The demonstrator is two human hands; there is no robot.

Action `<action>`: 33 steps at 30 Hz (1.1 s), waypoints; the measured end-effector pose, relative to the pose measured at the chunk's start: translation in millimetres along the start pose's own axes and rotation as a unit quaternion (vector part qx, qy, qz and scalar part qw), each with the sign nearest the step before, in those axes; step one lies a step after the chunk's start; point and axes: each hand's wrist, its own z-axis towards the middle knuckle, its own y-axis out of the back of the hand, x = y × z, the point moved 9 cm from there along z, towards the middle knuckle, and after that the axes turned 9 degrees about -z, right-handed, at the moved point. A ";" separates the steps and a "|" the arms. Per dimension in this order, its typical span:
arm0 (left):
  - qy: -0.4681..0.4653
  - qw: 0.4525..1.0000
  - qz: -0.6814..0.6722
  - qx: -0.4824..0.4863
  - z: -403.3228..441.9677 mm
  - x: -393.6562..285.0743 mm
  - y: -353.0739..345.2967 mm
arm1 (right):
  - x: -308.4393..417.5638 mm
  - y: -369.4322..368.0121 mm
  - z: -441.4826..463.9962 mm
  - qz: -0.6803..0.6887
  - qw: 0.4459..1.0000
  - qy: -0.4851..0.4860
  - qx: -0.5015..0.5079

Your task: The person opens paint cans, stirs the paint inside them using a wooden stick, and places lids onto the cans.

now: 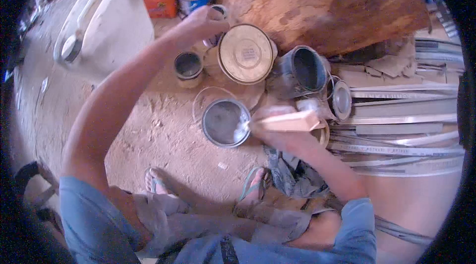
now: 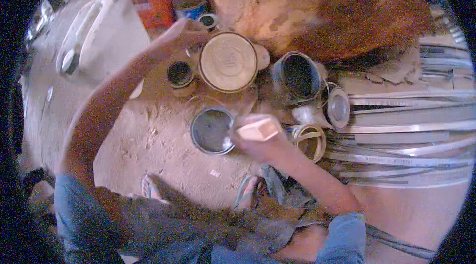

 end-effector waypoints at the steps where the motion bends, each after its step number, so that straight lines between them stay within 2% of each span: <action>1: -0.028 0.999 -0.035 -0.029 11.8 -4.7 -11.6 | 15.3 8.5 -11.1 0.002 0.998 0.046 -0.051; 3: 0.059 0.995 -0.032 -0.075 30.9 5.4 -41.6 | 21.1 -5.5 -19.5 0.117 0.990 0.073 -0.009; 4: 0.052 0.996 -0.029 -0.070 37.8 -0.8 -61.3 | 16.4 -18.1 -20.6 0.114 0.991 0.071 -0.018; 6: 0.015 0.998 -0.037 -0.051 53.6 -12.8 -99.4 | 7.8 -20.5 -23.3 0.216 0.957 0.136 -0.136; 7: 0.008 0.998 -0.036 -0.046 67.3 -6.3 -119.1 | 6.0 -11.1 -24.9 0.213 0.957 0.135 -0.144; 9: -0.030 0.989 -0.144 0.014 89.5 -4.5 -160.9 | 12.9 8.3 -26.6 0.027 0.976 0.140 -0.162; 10: -0.042 0.982 -0.179 0.035 92.5 -17.6 -176.2 | 1.4 6.1 -26.0 0.001 0.981 0.117 -0.154; 12: 0.063 0.991 -0.083 -0.089 93.6 -16.1 -182.4 | -2.9 -0.9 -30.7 -0.002 0.982 0.132 -0.132; 13: 0.059 0.991 -0.082 -0.090 102.3 -11.4 -191.7 | 0.1 -4.8 -33.3 -0.002 0.984 0.145 -0.106; 15: 0.100 0.974 -0.192 -0.062 111.4 0.9 -214.7 | 19.4 -7.0 -39.4 -0.026 0.985 0.159 -0.067; 17: 0.128 0.975 -0.161 -0.088 112.8 3.8 -217.5 | 17.6 -16.4 -37.6 0.077 0.984 0.151 -0.061; 18: 0.092 0.985 -0.117 -0.084 116.3 3.0 -216.0 | 9.8 -21.1 -37.2 0.253 0.957 0.125 -0.066; 19: 0.059 0.992 -0.072 -0.081 121.1 7.1 -215.0 | 2.2 -26.5 -35.7 0.423 0.899 0.094 -0.064; 21: 0.023 0.995 -0.017 -0.100 133.7 17.9 -216.7 | -2.5 -10.7 -25.1 0.246 0.956 0.121 -0.104; 22: 0.084 0.994 0.004 -0.065 126.1 9.5 -215.1 | -4.3 -2.2 -20.1 0.157 0.971 0.129 -0.128; 24: 0.076 0.993 0.021 -0.091 131.4 22.4 -211.1 | 7.7 17.1 -21.4 0.037 0.966 0.168 -0.191; 26: 0.078 0.990 0.056 -0.102 115.6 9.1 -188.9 | 8.3 13.4 -14.8 0.058 0.997 0.028 -0.035; 27: 0.073 0.993 0.036 -0.084 102.7 -6.9 -179.2 | 12.1 11.5 -11.9 0.058 0.997 0.034 -0.033; 29: 0.068 0.996 0.014 -0.064 97.7 -2.7 -164.3 | 30.4 9.9 -14.1 -0.016 0.991 0.114 -0.062; 31: -0.082 0.991 0.102 -0.025 108.1 -15.8 -149.0 | 19.5 -12.7 -2.7 -0.029 0.992 0.120 -0.041; 33: -0.068 0.996 0.017 -0.061 91.1 -27.1 -108.9 | 18.9 -16.5 -0.8 0.076 0.946 0.273 -0.155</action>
